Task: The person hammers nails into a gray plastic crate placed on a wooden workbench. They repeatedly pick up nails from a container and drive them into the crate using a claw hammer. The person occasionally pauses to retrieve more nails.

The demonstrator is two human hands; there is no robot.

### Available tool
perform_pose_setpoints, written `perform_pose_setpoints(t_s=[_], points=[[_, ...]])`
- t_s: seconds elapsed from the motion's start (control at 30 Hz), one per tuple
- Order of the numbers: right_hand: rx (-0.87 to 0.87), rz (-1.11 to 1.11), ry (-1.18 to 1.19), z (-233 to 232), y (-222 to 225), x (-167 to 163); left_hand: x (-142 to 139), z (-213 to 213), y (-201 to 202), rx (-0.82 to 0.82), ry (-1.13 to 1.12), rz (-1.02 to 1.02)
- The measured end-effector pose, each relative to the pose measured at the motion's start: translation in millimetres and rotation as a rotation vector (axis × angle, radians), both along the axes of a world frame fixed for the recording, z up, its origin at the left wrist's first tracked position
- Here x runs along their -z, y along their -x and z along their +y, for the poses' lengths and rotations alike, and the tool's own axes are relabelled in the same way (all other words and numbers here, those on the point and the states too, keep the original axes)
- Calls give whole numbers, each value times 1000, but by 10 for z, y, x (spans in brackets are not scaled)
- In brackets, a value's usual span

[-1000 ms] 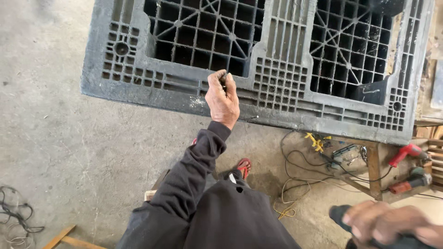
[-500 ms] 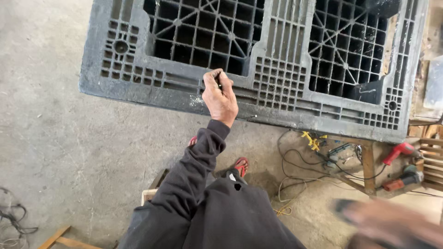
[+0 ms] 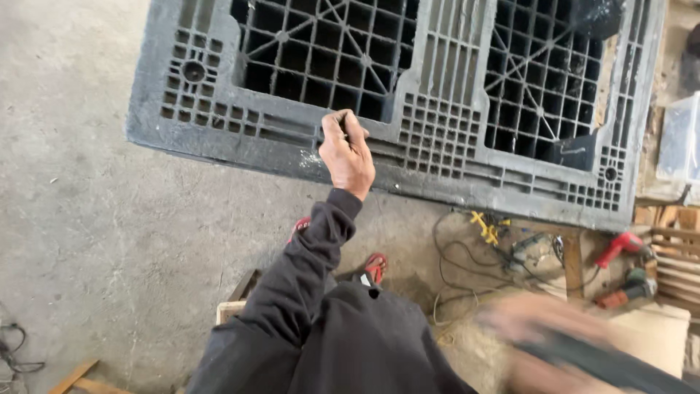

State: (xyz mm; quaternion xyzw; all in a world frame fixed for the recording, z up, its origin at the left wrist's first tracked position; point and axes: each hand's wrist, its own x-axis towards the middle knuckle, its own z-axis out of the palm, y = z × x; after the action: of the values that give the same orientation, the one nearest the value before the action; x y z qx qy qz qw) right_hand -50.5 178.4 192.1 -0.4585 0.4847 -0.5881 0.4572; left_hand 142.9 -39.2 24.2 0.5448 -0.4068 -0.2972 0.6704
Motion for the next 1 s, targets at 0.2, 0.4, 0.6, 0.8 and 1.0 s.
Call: perform_pose_setpoints(t_s=[0.2, 0.4, 0.6, 0.8, 1.0], points=[[34, 750, -544, 611, -120, 1256, 131, 79, -1, 31, 50, -91], [-23, 401, -839, 288, -163, 1081, 10, -39, -33, 44, 15, 7], [98, 321, -449, 600, 176, 910, -72, 609, -349, 177, -283, 1081], [130, 418, -579, 782, 289, 1351, 246, 1575, -300, 187, -640, 1210], [93, 150, -768, 779, 192, 1354, 360, 1682, -15, 593, -594, 1272]])
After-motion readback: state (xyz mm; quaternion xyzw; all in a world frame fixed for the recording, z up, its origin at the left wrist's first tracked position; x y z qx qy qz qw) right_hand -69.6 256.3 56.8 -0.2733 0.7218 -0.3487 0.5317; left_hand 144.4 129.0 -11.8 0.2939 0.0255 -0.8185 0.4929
